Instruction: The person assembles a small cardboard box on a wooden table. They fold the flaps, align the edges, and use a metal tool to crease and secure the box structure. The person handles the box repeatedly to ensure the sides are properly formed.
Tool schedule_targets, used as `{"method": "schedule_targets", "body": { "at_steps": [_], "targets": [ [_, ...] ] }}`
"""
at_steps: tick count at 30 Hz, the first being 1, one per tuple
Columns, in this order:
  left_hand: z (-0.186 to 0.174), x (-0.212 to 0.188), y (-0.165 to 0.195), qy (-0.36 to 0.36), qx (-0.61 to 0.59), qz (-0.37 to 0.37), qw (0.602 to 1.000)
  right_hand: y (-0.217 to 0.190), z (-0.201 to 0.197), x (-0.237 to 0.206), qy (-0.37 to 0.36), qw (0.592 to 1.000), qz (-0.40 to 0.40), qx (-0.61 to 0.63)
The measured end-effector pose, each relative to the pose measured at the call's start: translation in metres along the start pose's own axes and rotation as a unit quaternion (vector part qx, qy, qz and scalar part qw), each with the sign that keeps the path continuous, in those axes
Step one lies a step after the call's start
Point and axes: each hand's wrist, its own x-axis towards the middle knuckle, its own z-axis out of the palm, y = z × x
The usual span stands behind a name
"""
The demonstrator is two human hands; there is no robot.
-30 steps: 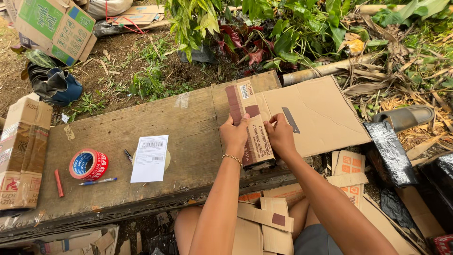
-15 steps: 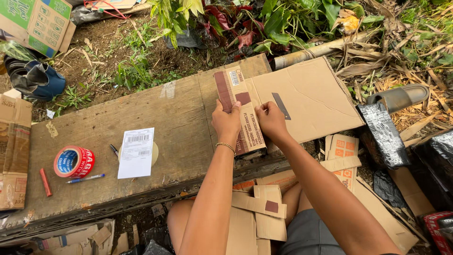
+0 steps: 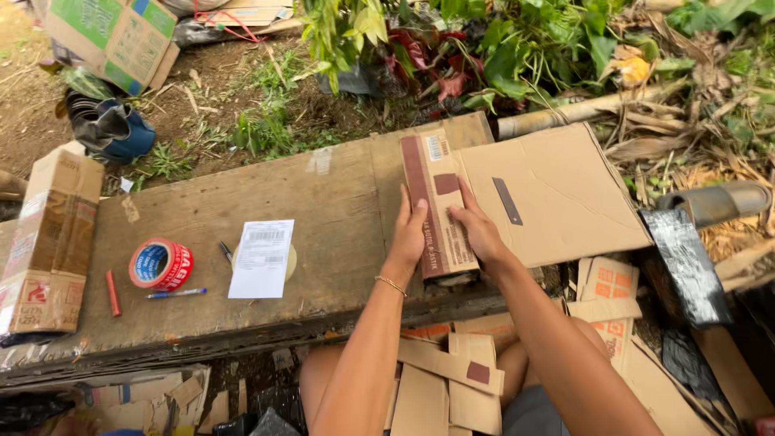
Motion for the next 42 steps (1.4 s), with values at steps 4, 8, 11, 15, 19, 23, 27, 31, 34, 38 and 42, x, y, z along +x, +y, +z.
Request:
{"method": "schedule_targets", "body": {
  "at_steps": [4,8,11,15,19,23,27,31,34,38,42],
  "targets": [
    [-0.007,0.0,-0.012,-0.009,0.021,0.053,0.998,0.0,0.002,0.003,-0.005,0.999,-0.031,-0.019],
    [-0.009,-0.007,0.0,0.027,0.117,0.05,0.991,-0.002,0.008,0.003,-0.004,0.999,0.027,0.018],
    [-0.017,-0.017,0.019,0.039,0.139,0.045,0.989,-0.001,0.023,-0.004,-0.014,1.0,0.008,-0.025],
    [-0.035,-0.037,0.033,0.045,0.143,0.087,0.985,0.006,0.053,-0.016,-0.035,0.999,0.015,-0.009],
    [-0.053,-0.053,0.025,0.003,-0.019,0.036,0.999,0.007,0.07,-0.024,-0.064,0.998,0.027,-0.006],
    [-0.062,-0.061,0.008,-0.024,-0.078,0.089,0.993,0.007,0.07,-0.024,-0.066,0.997,0.023,-0.034],
    [-0.066,-0.065,-0.006,-0.048,-0.047,0.138,0.988,0.018,0.066,-0.021,-0.095,0.995,-0.039,-0.005],
    [-0.067,-0.065,-0.013,-0.064,-0.07,0.188,0.977,0.032,0.061,-0.016,-0.149,0.984,-0.087,0.039],
    [-0.068,-0.067,-0.016,-0.047,-0.078,0.176,0.98,0.039,0.06,-0.016,-0.126,0.987,-0.072,0.063],
    [-0.068,-0.064,-0.016,-0.015,-0.092,0.201,0.975,0.039,0.064,-0.014,-0.128,0.979,-0.104,0.119],
    [-0.067,-0.06,-0.014,0.035,-0.053,0.219,0.974,0.037,0.067,-0.012,-0.096,0.983,-0.112,0.11]
  ]
}}
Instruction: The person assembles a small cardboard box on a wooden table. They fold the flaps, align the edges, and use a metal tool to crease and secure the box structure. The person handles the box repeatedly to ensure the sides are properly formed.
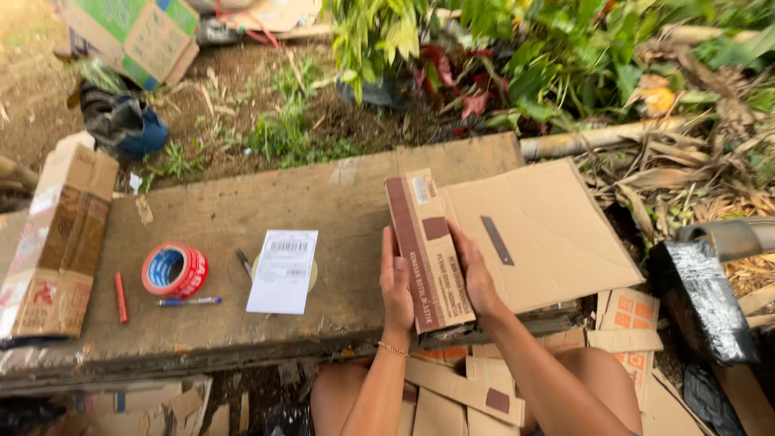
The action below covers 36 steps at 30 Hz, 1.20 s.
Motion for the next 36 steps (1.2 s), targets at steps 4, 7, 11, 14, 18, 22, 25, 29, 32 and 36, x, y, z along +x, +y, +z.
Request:
{"method": "schedule_targets", "body": {
  "at_steps": [4,7,11,14,18,22,25,29,32,36],
  "targets": [
    [-0.003,0.006,-0.005,-0.035,-0.052,-0.035,0.997,0.005,-0.008,0.002,0.018,0.999,0.02,0.032],
    [-0.004,0.01,-0.012,-0.036,-0.055,-0.052,0.996,0.011,-0.019,0.005,-0.01,0.999,-0.04,0.017],
    [0.001,0.018,-0.021,-0.031,-0.076,-0.052,0.995,0.014,-0.03,0.01,0.006,0.999,-0.024,0.035],
    [0.004,0.024,-0.023,-0.018,-0.094,-0.048,0.994,0.013,-0.035,0.015,0.011,0.998,-0.025,0.051],
    [0.004,0.026,-0.026,0.022,-0.081,-0.042,0.996,0.015,-0.037,0.019,0.017,0.997,-0.048,0.064],
    [0.005,0.023,-0.026,0.003,-0.054,-0.028,0.998,0.016,-0.036,0.016,0.03,0.997,-0.049,0.054],
    [0.008,0.029,-0.012,-0.054,0.019,-0.025,0.998,0.01,-0.034,0.014,0.044,0.996,-0.072,-0.041],
    [0.01,0.044,0.027,-0.117,0.248,0.031,0.961,0.0,-0.029,0.014,0.055,0.996,-0.04,-0.064],
    [0.012,0.05,0.048,-0.204,0.509,0.134,0.825,-0.002,-0.029,0.013,0.062,0.996,-0.038,-0.057],
    [0.02,0.049,0.052,-0.308,0.654,0.137,0.677,0.003,-0.032,0.013,0.07,0.994,-0.046,-0.074]
  ]
}}
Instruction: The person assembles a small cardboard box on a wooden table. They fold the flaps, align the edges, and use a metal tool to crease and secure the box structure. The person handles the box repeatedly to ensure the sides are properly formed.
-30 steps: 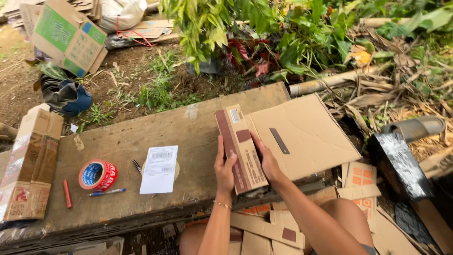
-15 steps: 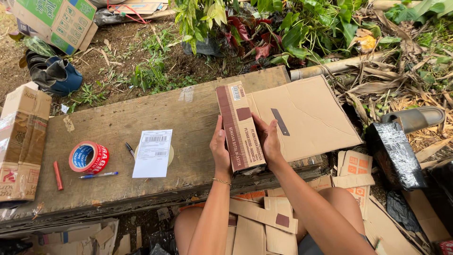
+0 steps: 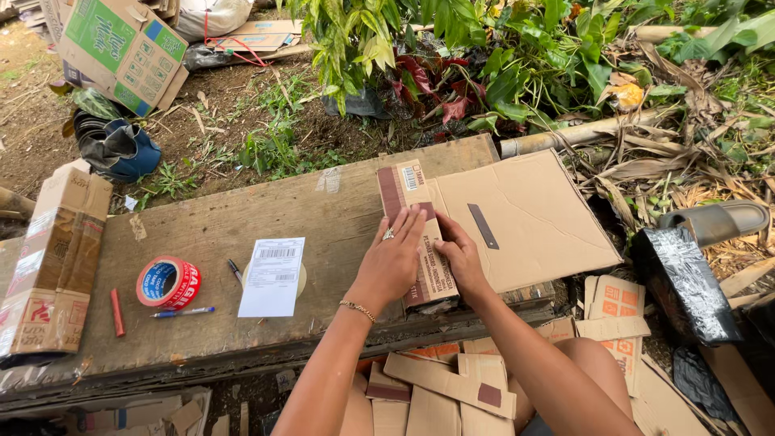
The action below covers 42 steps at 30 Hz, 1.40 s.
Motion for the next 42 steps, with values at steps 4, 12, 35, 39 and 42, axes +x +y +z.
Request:
{"method": "schedule_targets", "body": {
  "at_steps": [4,12,35,39,42],
  "targets": [
    [-0.004,0.005,0.003,-0.004,-0.028,-0.003,1.0,0.004,-0.002,0.003,0.001,1.0,-0.003,-0.005],
    [-0.002,0.02,0.049,-0.007,-0.095,-0.219,0.971,0.002,-0.003,-0.003,-0.038,0.998,-0.03,0.037],
    [0.01,0.022,0.048,0.023,0.041,-0.148,0.988,0.016,-0.005,-0.002,0.096,0.995,0.007,-0.007],
    [0.013,0.021,0.049,0.01,0.054,-0.156,0.986,0.013,-0.005,-0.004,0.114,0.993,0.011,-0.035],
    [0.014,0.021,0.049,0.019,0.053,-0.154,0.986,0.012,-0.004,-0.005,0.117,0.992,0.007,-0.045]
  ]
}}
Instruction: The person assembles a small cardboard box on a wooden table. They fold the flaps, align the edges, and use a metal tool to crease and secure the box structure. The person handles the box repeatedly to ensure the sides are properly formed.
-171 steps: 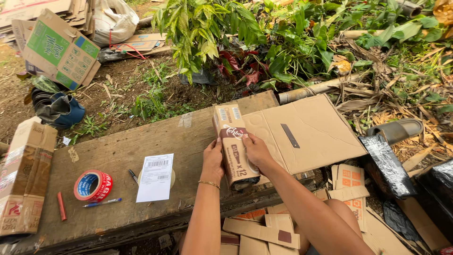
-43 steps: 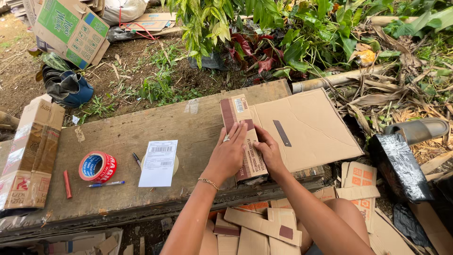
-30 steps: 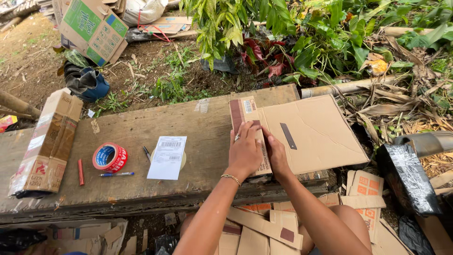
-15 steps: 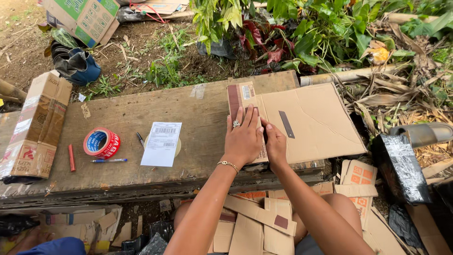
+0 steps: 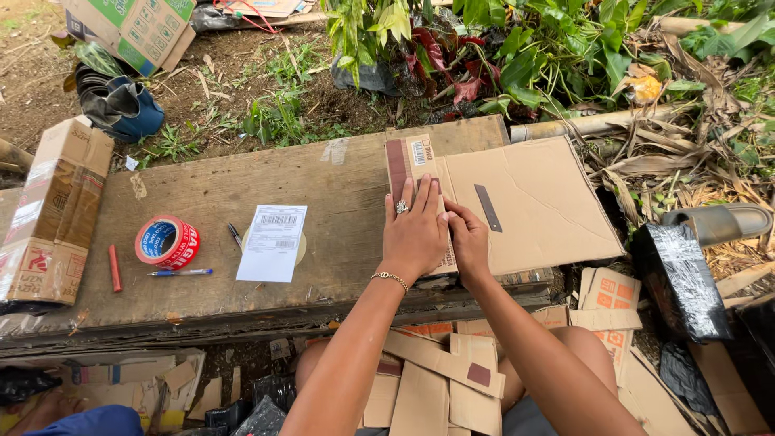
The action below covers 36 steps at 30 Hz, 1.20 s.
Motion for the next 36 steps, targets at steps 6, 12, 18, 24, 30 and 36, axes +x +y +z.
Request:
{"method": "schedule_targets", "body": {
  "at_steps": [6,12,18,24,30,36],
  "targets": [
    [-0.001,0.002,0.0,-0.008,-0.016,-0.007,1.0,-0.002,0.001,0.001,-0.001,1.0,-0.012,-0.002],
    [-0.001,0.002,0.0,-0.01,-0.016,-0.009,1.0,-0.003,0.0,0.0,-0.006,1.0,-0.011,0.003],
    [0.001,0.002,-0.001,-0.012,-0.023,-0.006,1.0,0.003,-0.001,0.003,-0.017,1.0,-0.012,0.019],
    [-0.002,0.001,0.001,-0.019,-0.004,-0.001,1.0,0.009,-0.006,0.014,0.009,0.99,0.064,0.128],
    [-0.009,0.002,0.003,-0.014,0.004,-0.004,1.0,-0.022,-0.02,0.029,0.074,0.99,0.1,-0.063],
    [0.0,0.001,0.0,-0.009,0.003,-0.001,1.0,-0.044,-0.056,0.036,0.122,0.825,-0.137,-0.535]
  ]
}}
